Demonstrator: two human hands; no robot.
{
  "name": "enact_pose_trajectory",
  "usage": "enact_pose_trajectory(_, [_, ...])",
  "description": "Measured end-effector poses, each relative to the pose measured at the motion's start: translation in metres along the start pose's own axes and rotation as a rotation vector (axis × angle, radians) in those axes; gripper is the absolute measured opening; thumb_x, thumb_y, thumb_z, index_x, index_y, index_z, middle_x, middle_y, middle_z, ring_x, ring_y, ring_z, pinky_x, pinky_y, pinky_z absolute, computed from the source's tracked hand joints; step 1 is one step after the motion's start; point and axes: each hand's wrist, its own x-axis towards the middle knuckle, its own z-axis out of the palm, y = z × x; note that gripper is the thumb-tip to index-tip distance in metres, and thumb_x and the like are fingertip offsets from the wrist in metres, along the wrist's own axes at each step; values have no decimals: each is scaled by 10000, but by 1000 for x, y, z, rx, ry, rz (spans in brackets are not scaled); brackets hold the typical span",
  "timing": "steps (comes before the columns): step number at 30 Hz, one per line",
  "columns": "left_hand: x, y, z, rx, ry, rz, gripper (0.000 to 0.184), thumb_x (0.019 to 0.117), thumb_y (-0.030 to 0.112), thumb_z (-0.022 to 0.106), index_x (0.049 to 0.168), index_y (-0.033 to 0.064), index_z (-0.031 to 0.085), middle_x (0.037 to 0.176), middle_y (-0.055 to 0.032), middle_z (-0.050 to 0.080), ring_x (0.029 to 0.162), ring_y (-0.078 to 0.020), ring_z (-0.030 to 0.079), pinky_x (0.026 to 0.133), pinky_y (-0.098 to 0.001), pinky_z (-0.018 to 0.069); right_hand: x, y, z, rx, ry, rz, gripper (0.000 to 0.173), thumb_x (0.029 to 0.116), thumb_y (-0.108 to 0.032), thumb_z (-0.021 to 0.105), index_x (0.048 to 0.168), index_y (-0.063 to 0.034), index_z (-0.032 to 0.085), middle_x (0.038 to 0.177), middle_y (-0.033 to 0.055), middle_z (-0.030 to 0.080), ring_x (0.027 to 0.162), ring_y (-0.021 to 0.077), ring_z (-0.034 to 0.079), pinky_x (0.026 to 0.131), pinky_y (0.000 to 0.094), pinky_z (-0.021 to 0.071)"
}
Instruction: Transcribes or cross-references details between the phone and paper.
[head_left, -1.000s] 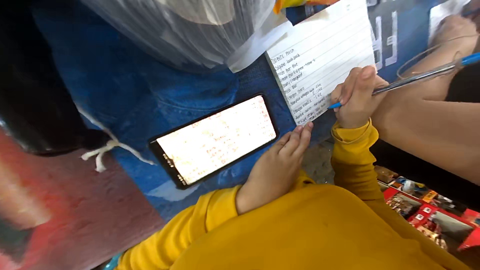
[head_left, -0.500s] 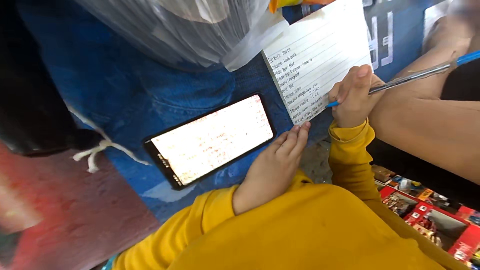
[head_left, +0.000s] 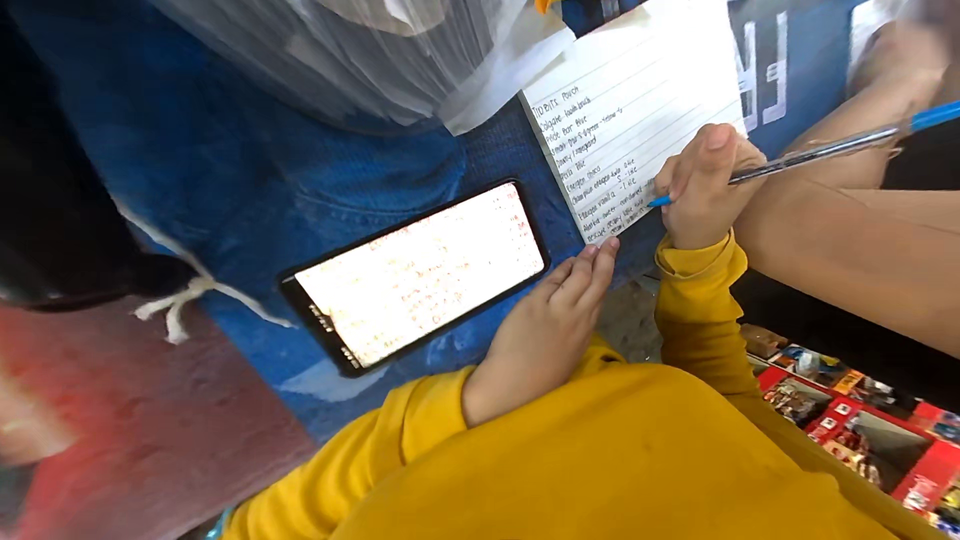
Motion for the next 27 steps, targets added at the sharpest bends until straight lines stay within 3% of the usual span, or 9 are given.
enact_pose_trajectory(5, [0,1,0,24,14,-11,357,980,-81,461,1305,-69,608,1517,-161,509,1326,-253,573,1068,-296,444,0,0,-3,85,0,40,421,1073,-244,494,658,-291,544,559,-212,524,481,-90,494,464,109,416])
enact_pose_trajectory(10, [1,2,-2,-45,-10,-45,405,991,-67,451,1382,-65,558,1508,-154,523,1323,-253,578,1071,-291,441,0,-4,-4,90,70,89,431,1072,-135,406,704,-291,569,575,-204,572,470,-74,524,462,120,455])
enact_pose_trajectory(17, [0,3,-1,-157,33,-79,425,987,-63,468,1407,-73,530,1472,-176,555,1288,-257,610,1049,-294,463,2,-1,-6,175,-10,84,454,1085,-199,418,678,-273,605,607,-188,600,490,-65,545,461,113,456])
enact_pose_trajectory(19, [1,3,-2,-153,11,-75,425,990,-58,468,1411,-73,525,1489,-172,539,1308,-256,594,1055,-292,458,3,1,-10,160,-82,77,428,1094,-251,424,728,-275,644,666,-197,640,543,-65,589,494,116,491])
enact_pose_trajectory(23, [2,2,-3,-174,-24,-69,407,996,-45,473,1396,-66,543,1509,-169,520,1334,-265,574,1085,-301,439,9,10,-22,68,-255,-56,273,1079,-424,494,931,-312,694,943,-219,649,805,-53,665,660,139,577])
enact_pose_trajectory(27, [2,2,-2,-160,-13,-66,406,998,-48,468,1397,-61,544,1506,-166,524,1339,-255,569,1086,-298,434,11,12,-27,80,-326,-81,104,1016,-384,632,991,-294,679,1071,-181,625,939,-16,663,744,167,590])
